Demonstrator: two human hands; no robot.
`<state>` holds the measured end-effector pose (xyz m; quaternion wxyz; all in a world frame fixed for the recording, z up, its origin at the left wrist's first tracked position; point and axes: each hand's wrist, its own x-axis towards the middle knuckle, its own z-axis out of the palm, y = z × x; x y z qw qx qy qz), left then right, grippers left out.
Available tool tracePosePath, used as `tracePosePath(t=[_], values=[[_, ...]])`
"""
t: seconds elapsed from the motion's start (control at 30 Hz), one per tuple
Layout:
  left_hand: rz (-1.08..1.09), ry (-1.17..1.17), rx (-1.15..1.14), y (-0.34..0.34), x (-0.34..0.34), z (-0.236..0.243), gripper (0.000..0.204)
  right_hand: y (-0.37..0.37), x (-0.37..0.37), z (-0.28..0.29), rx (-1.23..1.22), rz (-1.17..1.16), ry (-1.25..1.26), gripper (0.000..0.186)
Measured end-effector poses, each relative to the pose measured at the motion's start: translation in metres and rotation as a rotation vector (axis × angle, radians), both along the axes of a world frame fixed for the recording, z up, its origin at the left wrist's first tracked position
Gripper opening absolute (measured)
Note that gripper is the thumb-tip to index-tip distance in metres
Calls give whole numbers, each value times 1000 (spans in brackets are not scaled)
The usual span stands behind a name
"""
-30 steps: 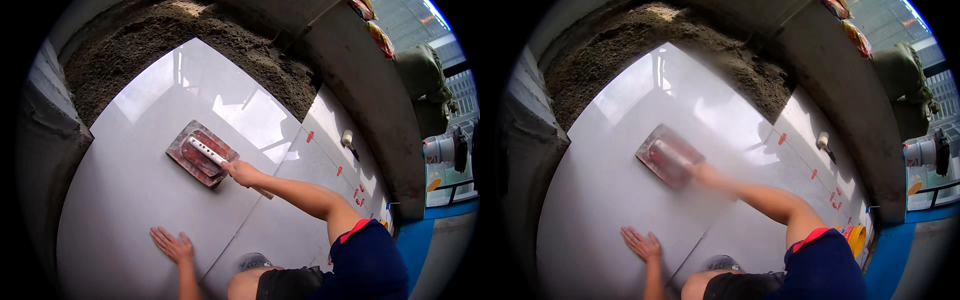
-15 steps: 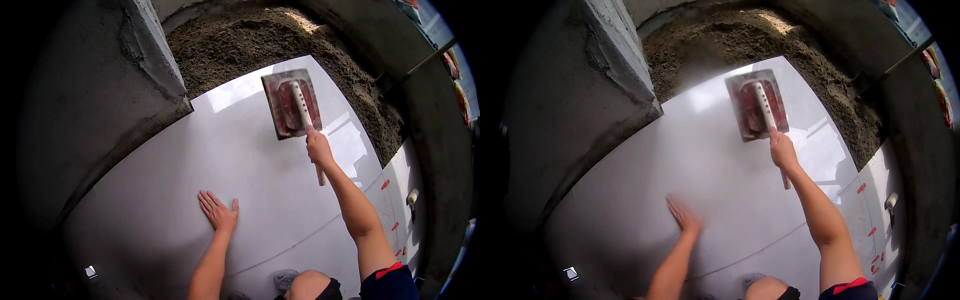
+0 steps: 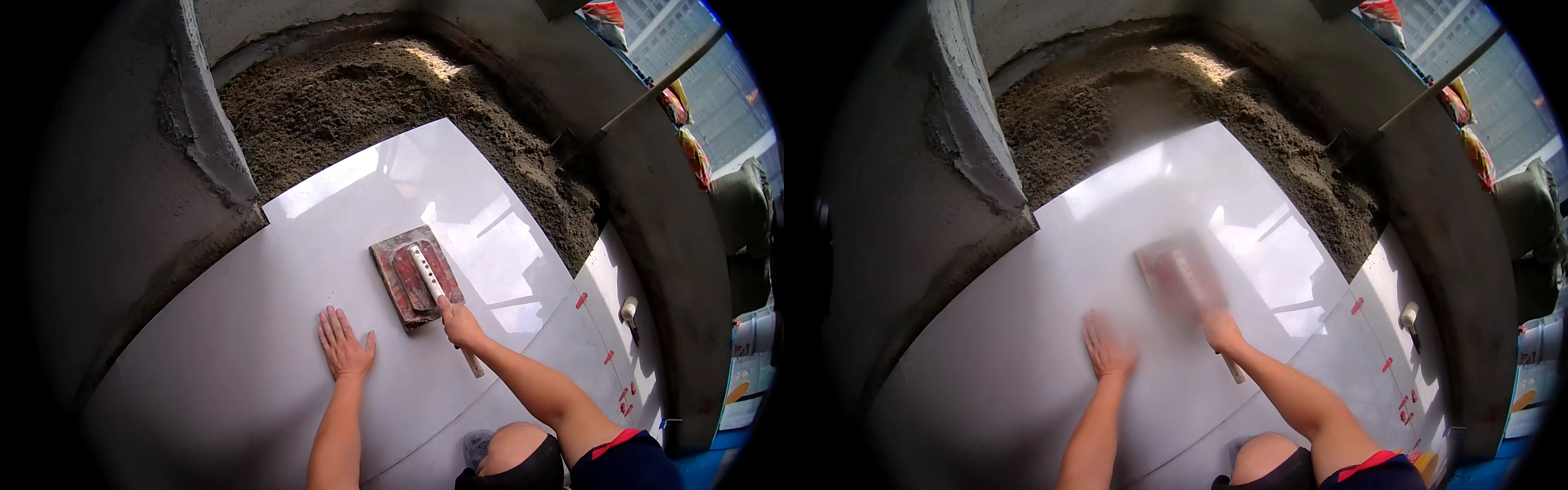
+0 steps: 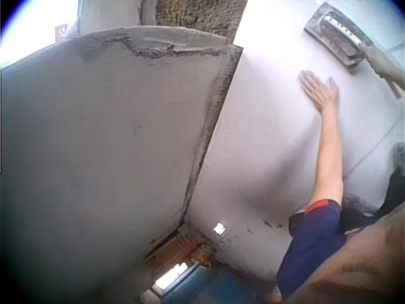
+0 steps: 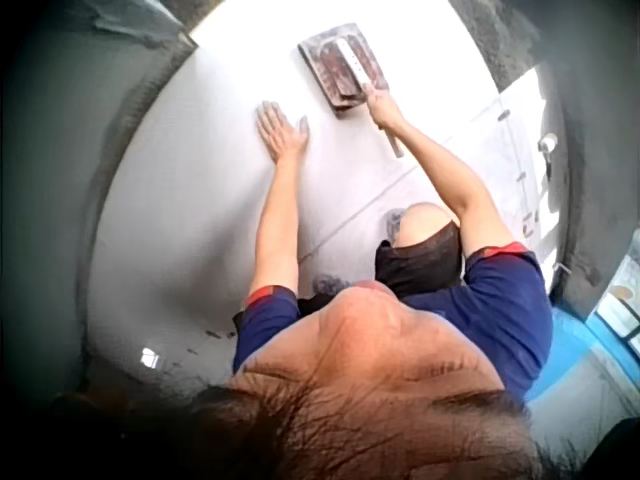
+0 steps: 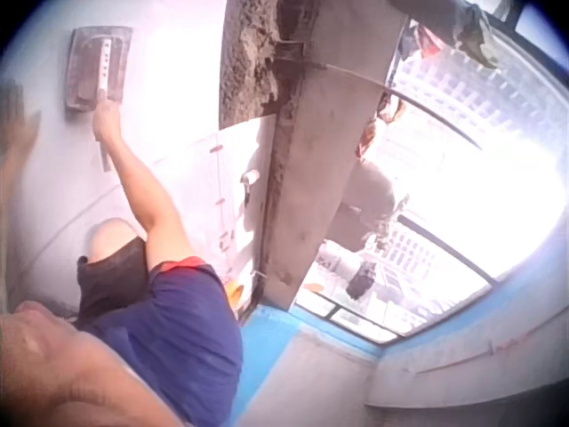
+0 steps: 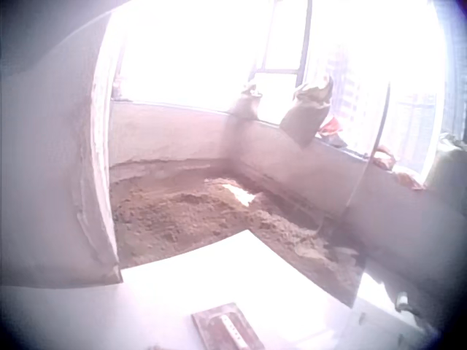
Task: The person applies mortar to a large floor tile using a trowel, positions the tile on the floor, and uses a float to press it down.
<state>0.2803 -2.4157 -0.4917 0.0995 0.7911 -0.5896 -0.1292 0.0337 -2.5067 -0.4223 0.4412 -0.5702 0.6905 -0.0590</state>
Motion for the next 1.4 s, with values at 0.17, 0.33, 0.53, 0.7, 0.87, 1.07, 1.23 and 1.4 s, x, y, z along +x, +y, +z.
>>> tracePosePath(t=[0.17, 0.33, 0.53, 0.7, 0.87, 1.07, 1.23, 1.4], values=[[22, 2, 43, -1, 5, 10, 99, -77, 69, 131, -29, 92, -354, 63], [26, -61, 61, 1, 7, 9, 99, -184, 71, 140, -410, 69, -417, 59], [39, -70, 110, -3, 1, 10, 97, -197, 43, 82, -818, -3, -151, 69], [23, -64, 92, -4, 1, 15, 96, -168, 27, 157, -24, -125, -327, 56], [15, -111, 64, -2, 3, 10, 96, -218, -2, 167, -160, -82, -253, 57], [-15, -171, 44, 0, -3, 3, 94, -195, -31, 80, -645, -48, -52, 69], [-42, -157, -32, -2, 0, 5, 92, -164, -40, 142, -57, -85, -295, 60], [-28, -244, -2, 1, -2, -4, 90, -169, -81, 128, -157, -195, -337, 56]])
